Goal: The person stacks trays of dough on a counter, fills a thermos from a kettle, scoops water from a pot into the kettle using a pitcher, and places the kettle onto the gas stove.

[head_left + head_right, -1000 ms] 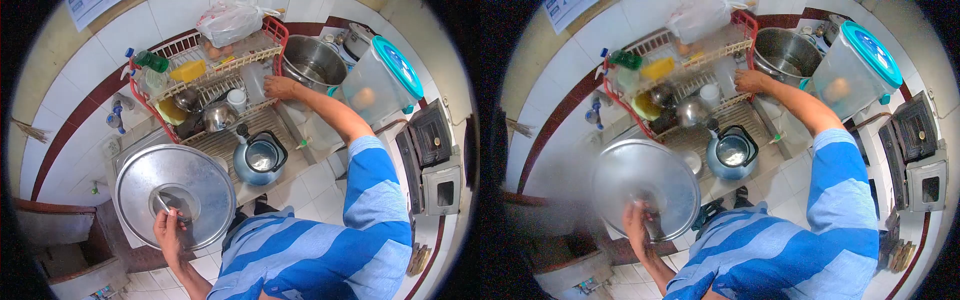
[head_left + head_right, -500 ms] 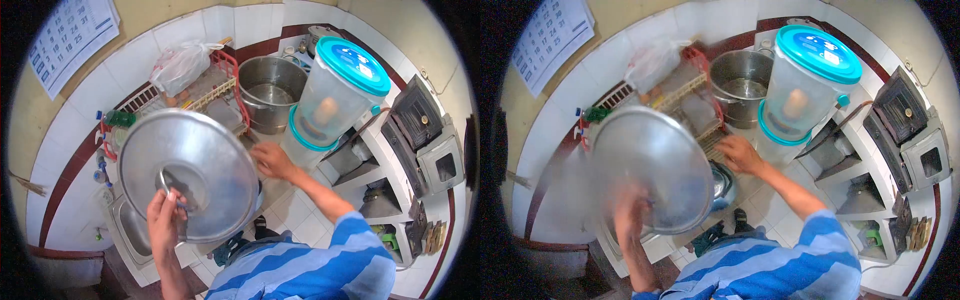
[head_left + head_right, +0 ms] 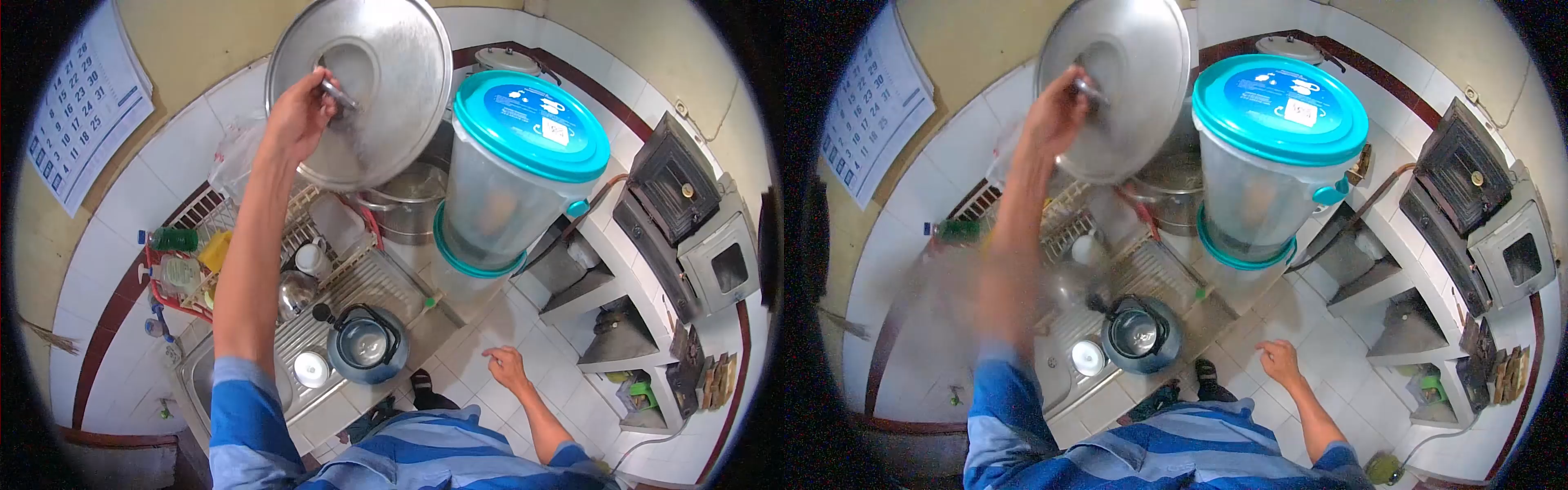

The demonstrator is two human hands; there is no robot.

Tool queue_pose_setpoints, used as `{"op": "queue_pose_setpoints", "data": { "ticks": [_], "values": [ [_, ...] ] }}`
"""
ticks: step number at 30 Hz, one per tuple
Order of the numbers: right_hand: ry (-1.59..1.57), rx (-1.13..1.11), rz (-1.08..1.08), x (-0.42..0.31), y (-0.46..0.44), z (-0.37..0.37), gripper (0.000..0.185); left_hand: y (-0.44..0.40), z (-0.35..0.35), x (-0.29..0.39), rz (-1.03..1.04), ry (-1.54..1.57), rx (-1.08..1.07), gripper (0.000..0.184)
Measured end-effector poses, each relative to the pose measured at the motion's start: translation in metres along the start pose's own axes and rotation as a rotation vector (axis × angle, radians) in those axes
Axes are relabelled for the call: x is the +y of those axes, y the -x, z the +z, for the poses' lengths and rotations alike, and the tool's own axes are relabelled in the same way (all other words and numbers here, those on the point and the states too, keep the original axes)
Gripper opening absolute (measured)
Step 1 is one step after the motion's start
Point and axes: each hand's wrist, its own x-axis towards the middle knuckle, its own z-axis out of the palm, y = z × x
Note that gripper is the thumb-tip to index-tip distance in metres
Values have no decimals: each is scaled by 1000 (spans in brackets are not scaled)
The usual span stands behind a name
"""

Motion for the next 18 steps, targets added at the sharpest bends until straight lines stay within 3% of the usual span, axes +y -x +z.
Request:
{"op": "queue_pose_setpoints", "data": {
  "ticks": [1, 9, 13, 18],
  "values": [
    [-10, -37, 88, 7, 9, -1, 25, -18, 1, -3, 1, -5, -3, 18],
    [20, -37, 205, 49, 54, 11, 29, -120, 16, -50, -74, 78, 15, 16],
    [47, -75, 307, 59, 58, 13, 29, -145, 31, -85, -130, 10, 129, 17],
    [-37, -34, 286, 46, 53, 9, 30, -177, 28, -139, -189, -60, 153, 23]
  ]
}}
